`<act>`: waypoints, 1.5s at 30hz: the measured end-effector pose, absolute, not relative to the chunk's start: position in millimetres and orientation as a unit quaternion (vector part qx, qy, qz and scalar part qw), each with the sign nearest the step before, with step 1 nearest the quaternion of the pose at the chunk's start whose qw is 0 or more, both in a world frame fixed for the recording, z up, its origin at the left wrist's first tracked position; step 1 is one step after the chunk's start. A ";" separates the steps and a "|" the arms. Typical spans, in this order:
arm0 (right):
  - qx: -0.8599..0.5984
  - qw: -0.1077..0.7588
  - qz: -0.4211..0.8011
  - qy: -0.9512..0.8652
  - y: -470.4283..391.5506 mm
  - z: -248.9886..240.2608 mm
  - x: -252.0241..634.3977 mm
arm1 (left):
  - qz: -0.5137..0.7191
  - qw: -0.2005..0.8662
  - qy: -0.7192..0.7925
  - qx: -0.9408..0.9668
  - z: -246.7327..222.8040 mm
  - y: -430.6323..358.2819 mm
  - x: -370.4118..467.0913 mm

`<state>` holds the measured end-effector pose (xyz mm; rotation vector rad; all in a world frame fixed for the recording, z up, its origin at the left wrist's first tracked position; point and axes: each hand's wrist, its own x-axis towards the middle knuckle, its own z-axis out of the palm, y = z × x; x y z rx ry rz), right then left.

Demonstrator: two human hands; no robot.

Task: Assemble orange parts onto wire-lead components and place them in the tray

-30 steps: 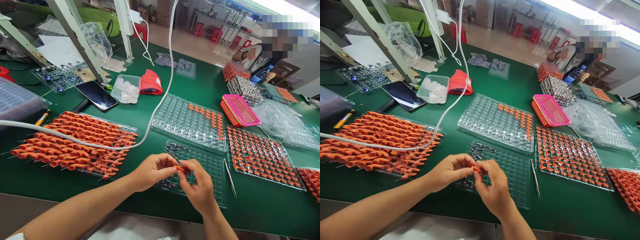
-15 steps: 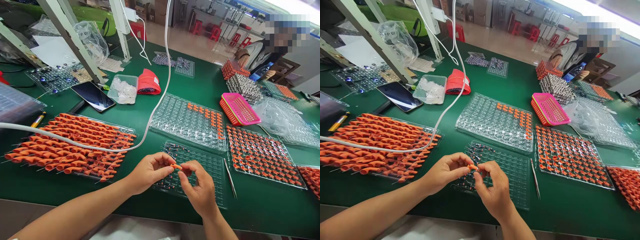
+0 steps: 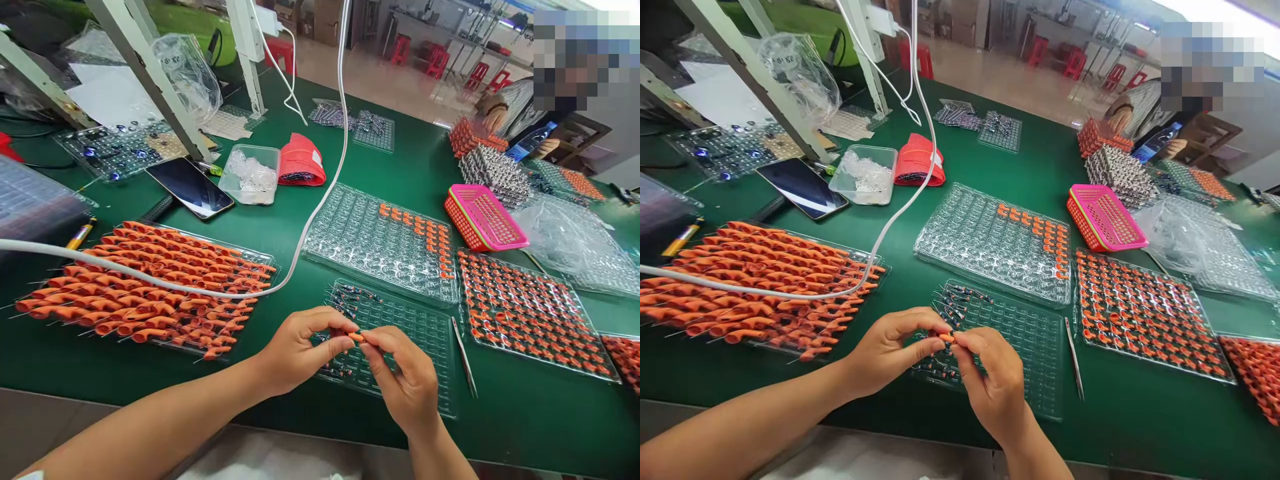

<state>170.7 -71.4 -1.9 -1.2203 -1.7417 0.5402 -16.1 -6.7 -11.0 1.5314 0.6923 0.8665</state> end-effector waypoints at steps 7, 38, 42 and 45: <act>-0.482 0.465 0.228 -0.707 -72.5 -4.5 172.2 | 0.414 0.506 0.237 0.719 -11.9 -6.5 -16.7; -0.470 0.415 0.171 -0.760 -68.9 -7.0 176.4 | 0.432 0.417 0.227 0.767 -19.1 -6.1 -16.1; -0.474 0.423 0.177 -0.752 -69.8 -7.6 175.2 | 0.426 0.440 0.242 0.752 -18.5 -6.4 -15.6; -0.488 0.431 0.219 -0.727 -70.8 -6.0 174.8 | 0.412 0.478 0.265 0.729 -15.8 -7.0 -15.8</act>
